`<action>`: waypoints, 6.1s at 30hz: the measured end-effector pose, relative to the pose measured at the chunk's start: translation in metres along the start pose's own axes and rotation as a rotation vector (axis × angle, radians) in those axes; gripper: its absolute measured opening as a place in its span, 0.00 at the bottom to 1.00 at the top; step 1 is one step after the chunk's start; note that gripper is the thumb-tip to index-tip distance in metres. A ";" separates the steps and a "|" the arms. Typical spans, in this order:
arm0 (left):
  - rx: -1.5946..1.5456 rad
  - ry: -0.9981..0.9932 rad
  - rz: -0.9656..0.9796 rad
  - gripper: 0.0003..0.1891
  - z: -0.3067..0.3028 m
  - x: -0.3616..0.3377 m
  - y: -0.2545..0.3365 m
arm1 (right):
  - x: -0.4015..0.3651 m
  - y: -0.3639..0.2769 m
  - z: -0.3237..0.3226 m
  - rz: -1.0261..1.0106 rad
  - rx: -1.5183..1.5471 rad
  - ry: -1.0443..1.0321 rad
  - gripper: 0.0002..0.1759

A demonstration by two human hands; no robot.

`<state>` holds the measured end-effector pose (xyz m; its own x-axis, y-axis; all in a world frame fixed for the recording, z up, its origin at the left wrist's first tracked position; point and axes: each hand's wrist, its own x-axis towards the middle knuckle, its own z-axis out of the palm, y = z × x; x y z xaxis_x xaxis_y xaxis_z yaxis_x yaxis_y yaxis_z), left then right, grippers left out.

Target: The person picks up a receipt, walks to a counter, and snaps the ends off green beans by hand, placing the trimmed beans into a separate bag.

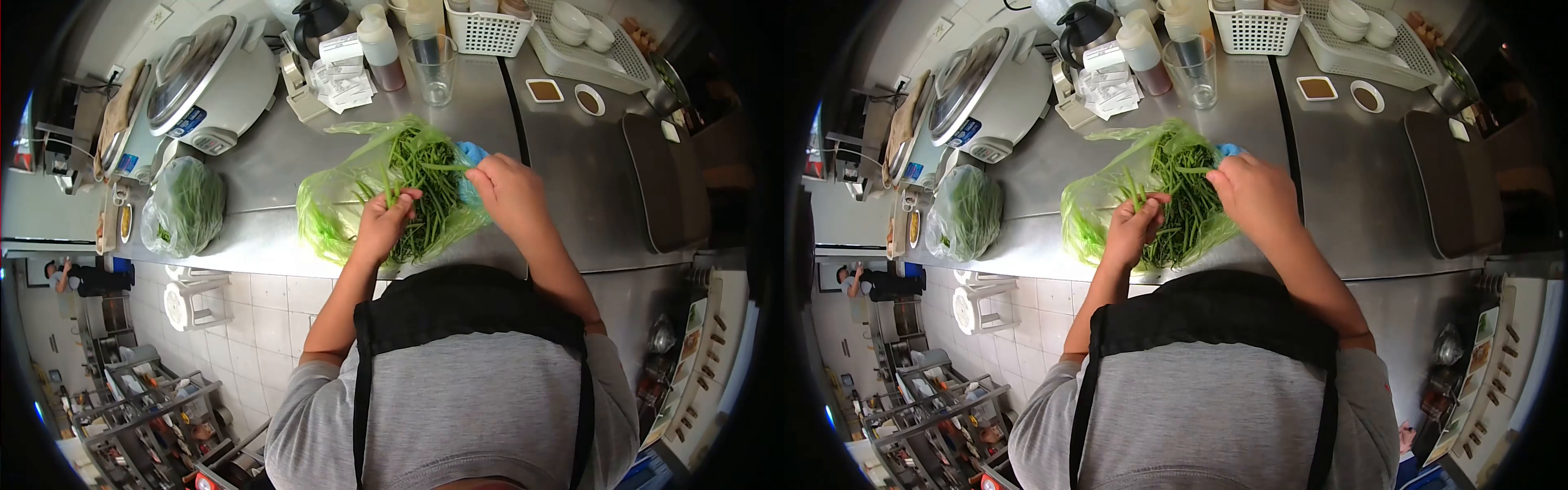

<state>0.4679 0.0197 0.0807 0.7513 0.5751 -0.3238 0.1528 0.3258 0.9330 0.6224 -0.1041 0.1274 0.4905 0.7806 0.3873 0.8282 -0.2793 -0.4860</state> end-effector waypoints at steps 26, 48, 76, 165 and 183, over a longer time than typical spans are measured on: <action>0.569 0.173 0.214 0.09 -0.029 0.002 -0.016 | -0.004 -0.013 0.061 -0.312 0.004 0.166 0.06; 0.683 0.169 0.284 0.08 -0.032 -0.015 0.007 | -0.026 -0.016 0.090 -0.391 0.370 -0.395 0.09; 0.368 0.280 0.179 0.06 -0.085 -0.022 -0.018 | -0.059 0.131 0.060 0.381 -0.086 0.001 0.06; 0.824 1.235 0.508 0.11 -0.370 -0.079 0.138 | -0.041 0.154 0.115 0.504 -0.393 0.213 0.07; 1.135 0.978 0.039 0.16 -0.613 0.009 0.106 | -0.012 0.017 0.098 0.492 0.131 0.423 0.04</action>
<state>0.0973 0.5194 0.0806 0.1215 0.9800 0.1573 0.8917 -0.1774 0.4164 0.6042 -0.0631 0.0378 0.8896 0.2846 0.3572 0.4534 -0.4558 -0.7659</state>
